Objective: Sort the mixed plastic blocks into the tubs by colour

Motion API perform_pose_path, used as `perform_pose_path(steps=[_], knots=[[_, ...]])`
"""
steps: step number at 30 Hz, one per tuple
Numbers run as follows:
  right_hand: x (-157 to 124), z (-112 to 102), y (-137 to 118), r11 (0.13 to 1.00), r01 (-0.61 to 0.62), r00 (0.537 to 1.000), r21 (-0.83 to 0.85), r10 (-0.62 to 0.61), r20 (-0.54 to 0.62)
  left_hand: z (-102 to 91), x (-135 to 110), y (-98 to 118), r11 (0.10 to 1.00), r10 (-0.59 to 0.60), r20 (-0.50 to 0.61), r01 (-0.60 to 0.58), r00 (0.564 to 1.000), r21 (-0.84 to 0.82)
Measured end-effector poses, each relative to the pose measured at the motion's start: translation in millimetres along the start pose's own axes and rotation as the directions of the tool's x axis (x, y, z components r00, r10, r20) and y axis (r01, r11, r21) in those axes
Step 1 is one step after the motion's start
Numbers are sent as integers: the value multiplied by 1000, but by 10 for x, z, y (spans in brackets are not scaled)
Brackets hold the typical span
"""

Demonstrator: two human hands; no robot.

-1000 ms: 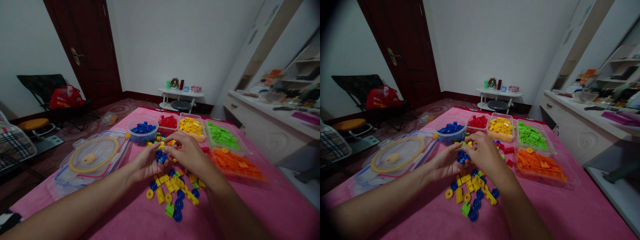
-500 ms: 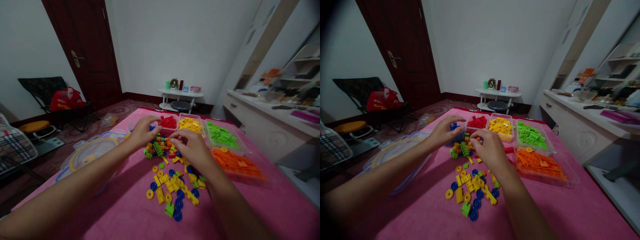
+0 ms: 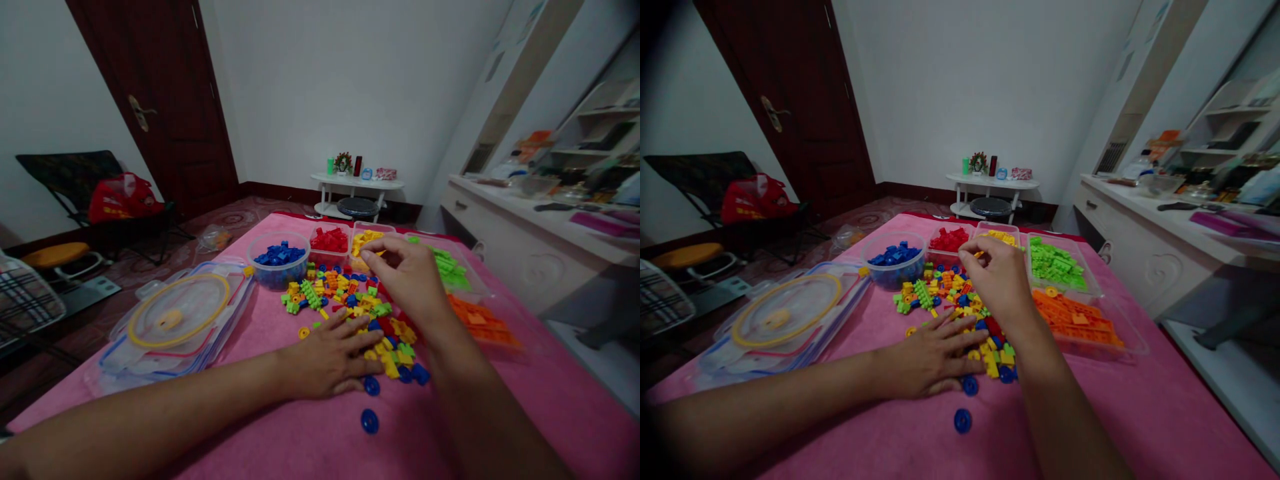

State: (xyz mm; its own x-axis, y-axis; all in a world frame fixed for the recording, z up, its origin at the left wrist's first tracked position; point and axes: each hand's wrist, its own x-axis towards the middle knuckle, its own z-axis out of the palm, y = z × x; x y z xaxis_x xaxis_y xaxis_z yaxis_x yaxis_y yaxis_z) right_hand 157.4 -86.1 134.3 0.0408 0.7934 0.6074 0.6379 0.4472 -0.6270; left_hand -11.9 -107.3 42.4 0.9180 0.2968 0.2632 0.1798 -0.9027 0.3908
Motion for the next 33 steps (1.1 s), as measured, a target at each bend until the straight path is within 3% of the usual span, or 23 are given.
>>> perform_pose_path(steps=[6,12,15,18,23,28,33], knots=[[-10,48,41,1000,13,999,-2,-13,35,6,383,-216,988,-121,-166,135,979,79],[-14,143,267,994,-28,993,-105,40,115,-300,365,-378,942,-295,-332,331,896,58],[-67,261,404,976,-10,978,-215,55,203,-475,226,-468,876,-459,-306,482,834,0],[-159,411,529,951,26,948,-309,74,308,-571,81,-537,815,-573,-183,579,799,-20],[-247,534,631,924,67,886,-376,118,449,-570,-27,-577,841,-531,-106,538,841,53],[-173,358,509,882,57,866,-467,189,463,-587,-44,-593,820,-515,-122,529,849,219],[-174,242,323,854,60,747,-517,305,590,-622,-40,-586,773,-541,-126,551,831,315]])
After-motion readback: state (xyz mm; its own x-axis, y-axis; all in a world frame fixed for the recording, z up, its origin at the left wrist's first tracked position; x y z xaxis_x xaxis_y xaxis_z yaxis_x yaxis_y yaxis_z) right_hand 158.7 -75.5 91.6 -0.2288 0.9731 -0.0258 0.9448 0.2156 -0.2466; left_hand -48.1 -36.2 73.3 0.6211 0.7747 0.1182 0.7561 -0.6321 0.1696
